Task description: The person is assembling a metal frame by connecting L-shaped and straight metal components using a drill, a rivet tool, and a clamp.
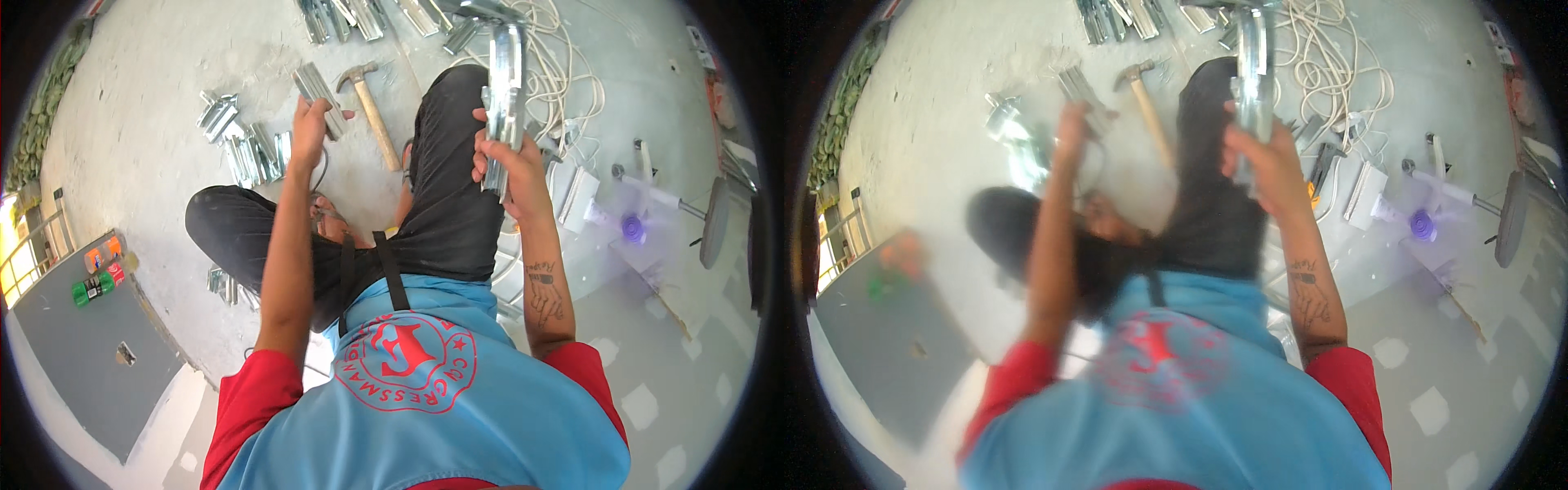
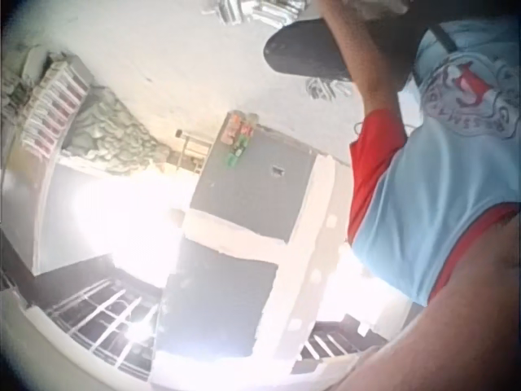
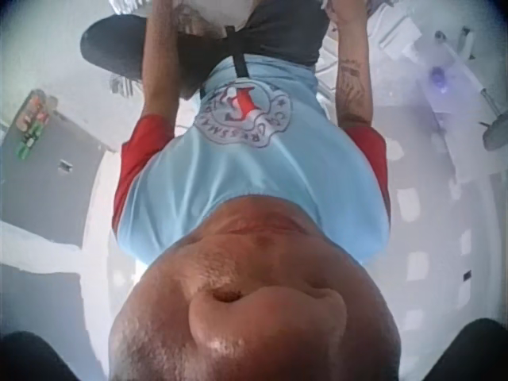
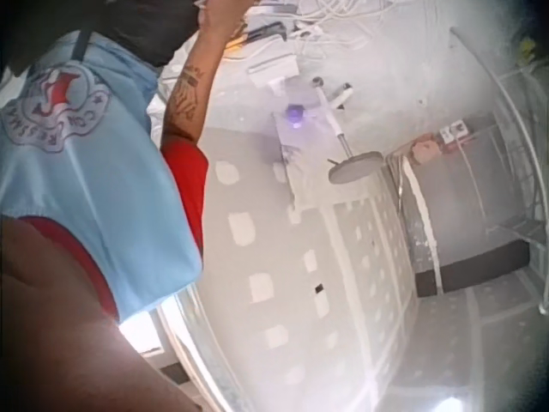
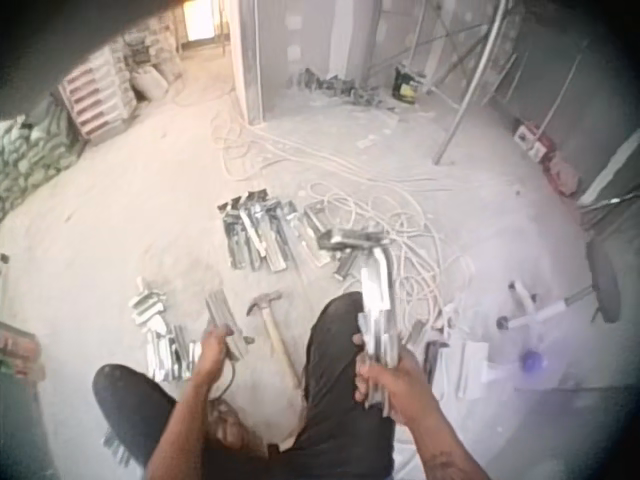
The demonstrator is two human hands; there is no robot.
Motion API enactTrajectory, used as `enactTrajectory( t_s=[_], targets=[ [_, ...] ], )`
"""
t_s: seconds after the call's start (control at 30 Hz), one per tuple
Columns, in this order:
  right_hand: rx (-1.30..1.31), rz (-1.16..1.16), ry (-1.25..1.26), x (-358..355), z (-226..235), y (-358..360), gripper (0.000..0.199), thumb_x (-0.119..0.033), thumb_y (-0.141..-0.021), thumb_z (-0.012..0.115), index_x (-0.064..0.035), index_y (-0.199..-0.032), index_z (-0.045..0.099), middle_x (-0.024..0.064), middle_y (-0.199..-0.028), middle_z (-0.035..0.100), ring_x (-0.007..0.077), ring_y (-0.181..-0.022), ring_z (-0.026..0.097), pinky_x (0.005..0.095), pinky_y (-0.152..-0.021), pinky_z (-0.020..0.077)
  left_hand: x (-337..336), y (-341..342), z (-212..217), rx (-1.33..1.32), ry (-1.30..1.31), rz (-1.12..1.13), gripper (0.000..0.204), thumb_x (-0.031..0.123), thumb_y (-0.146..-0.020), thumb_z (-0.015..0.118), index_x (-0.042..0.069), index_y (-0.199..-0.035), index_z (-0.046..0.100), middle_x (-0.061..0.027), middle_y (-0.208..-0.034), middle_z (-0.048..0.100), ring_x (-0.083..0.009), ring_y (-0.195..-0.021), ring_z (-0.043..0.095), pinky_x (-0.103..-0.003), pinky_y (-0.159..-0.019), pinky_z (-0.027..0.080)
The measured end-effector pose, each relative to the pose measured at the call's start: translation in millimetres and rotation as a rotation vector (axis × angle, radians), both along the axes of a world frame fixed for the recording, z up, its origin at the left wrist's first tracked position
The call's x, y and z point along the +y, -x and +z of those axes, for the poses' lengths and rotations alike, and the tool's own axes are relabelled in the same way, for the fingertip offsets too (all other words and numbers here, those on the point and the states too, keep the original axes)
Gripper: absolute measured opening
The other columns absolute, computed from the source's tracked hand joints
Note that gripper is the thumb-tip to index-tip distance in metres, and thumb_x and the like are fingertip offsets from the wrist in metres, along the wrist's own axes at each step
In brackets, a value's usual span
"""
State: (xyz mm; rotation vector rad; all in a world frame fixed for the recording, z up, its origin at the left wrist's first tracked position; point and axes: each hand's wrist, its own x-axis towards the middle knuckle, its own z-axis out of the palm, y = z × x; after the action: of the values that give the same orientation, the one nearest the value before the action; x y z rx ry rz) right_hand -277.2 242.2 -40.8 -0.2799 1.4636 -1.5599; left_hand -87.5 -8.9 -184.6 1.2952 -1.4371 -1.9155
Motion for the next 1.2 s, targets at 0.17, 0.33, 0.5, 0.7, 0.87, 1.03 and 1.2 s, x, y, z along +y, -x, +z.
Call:
enactTrajectory(
  t_s=[0.17, 0.33, 0.5, 0.7, 0.87, 1.03, 1.2],
  targets=[
    [-0.007, 0.097, -0.143, -8.3, 15.3, -17.7, 0.053, -0.010, -0.089, 0.064, 0.0037, -0.139, 0.051, 0.0057, -0.094, 0.057, 0.0110, -0.068, 0.055, 0.0288, -0.058, 0.0487, 27.2, -3.7, 129.1, 0.055, 0.382, -0.389, 0.027, 0.024, -0.101, 0.059, 0.000, -0.112, 0.053, -0.0105, -0.087, 0.068, -0.0221, -0.078, 0.071, -0.037, -0.068, 0.053],
    [0.129, 0.212, -0.265, -6.3, 30.2, -31.4, 0.033, -0.017, -0.093, 0.066, 0.0005, -0.121, 0.059, 0.0047, -0.084, 0.060, 0.0129, -0.070, 0.060, 0.0298, -0.060, 0.0540, 58.5, 7.9, 162.5, -0.119, 0.602, -0.560, 0.032, 0.029, -0.102, 0.062, -0.001, -0.108, 0.054, -0.0208, -0.077, 0.065, -0.0337, -0.070, 0.067, -0.043, -0.066, 0.049],
    [0.304, 0.236, -0.287, -4.6, 30.7, -29.9, 0.029, -0.021, -0.096, 0.066, 0.0020, -0.114, 0.062, 0.0048, -0.084, 0.063, 0.0126, -0.072, 0.063, 0.0279, -0.064, 0.0557, 73.7, 15.1, 159.8, -0.170, 0.643, -0.651, 0.028, 0.021, -0.097, 0.066, -0.001, -0.105, 0.051, -0.0276, -0.078, 0.063, -0.0494, -0.079, 0.063, -0.052, -0.065, 0.046],
    [0.987, 0.272, -0.128, -5.3, 21.9, -31.0, 0.031, -0.018, -0.097, 0.065, 0.0037, -0.118, 0.061, 0.0051, -0.086, 0.064, 0.0127, -0.076, 0.062, 0.0292, -0.070, 0.0529, 79.3, 10.7, 160.6, -0.139, 0.909, -0.610, 0.026, 0.019, -0.097, 0.064, 0.000, -0.103, 0.048, -0.0278, -0.075, 0.062, -0.0503, -0.077, 0.062, -0.055, -0.065, 0.046],
    [0.247, 0.315, -0.107, 1.7, 28.3, -28.7, 0.028, -0.017, -0.097, 0.061, 0.0024, -0.117, 0.061, 0.0075, -0.086, 0.065, 0.0142, -0.077, 0.063, 0.0303, -0.069, 0.0524, 77.5, 0.5, 171.5, -0.148, 0.876, -0.668, 0.029, 0.021, -0.097, 0.065, -0.001, -0.104, 0.048, -0.0264, -0.074, 0.063, -0.0467, -0.073, 0.064, -0.053, -0.064, 0.048],
    [-0.052, 0.280, -0.101, 1.7, 32.0, -22.8, 0.026, -0.017, -0.097, 0.059, 0.0016, -0.116, 0.061, 0.0093, -0.087, 0.066, 0.0161, -0.074, 0.064, 0.0300, -0.068, 0.0534, 80.6, -9.1, 190.9, 0.007, 0.188, -0.582, 0.048, 0.027, -0.092, 0.076, -0.004, -0.117, 0.050, -0.0173, -0.080, 0.069, -0.0262, -0.066, 0.071, -0.039, -0.062, 0.054],
    [0.171, 0.289, -0.127, 0.2, 29.8, -20.7, 0.025, -0.017, -0.098, 0.059, 0.0013, -0.115, 0.060, 0.0092, -0.085, 0.065, 0.0156, -0.074, 0.064, 0.0291, -0.068, 0.0538, 82.6, -13.1, 191.5, 0.008, 0.292, -0.524, 0.074, 0.030, -0.078, 0.088, -0.009, -0.125, 0.047, -0.0188, -0.090, 0.070, -0.0199, -0.068, 0.071, -0.030, -0.062, 0.056]
  ],
)
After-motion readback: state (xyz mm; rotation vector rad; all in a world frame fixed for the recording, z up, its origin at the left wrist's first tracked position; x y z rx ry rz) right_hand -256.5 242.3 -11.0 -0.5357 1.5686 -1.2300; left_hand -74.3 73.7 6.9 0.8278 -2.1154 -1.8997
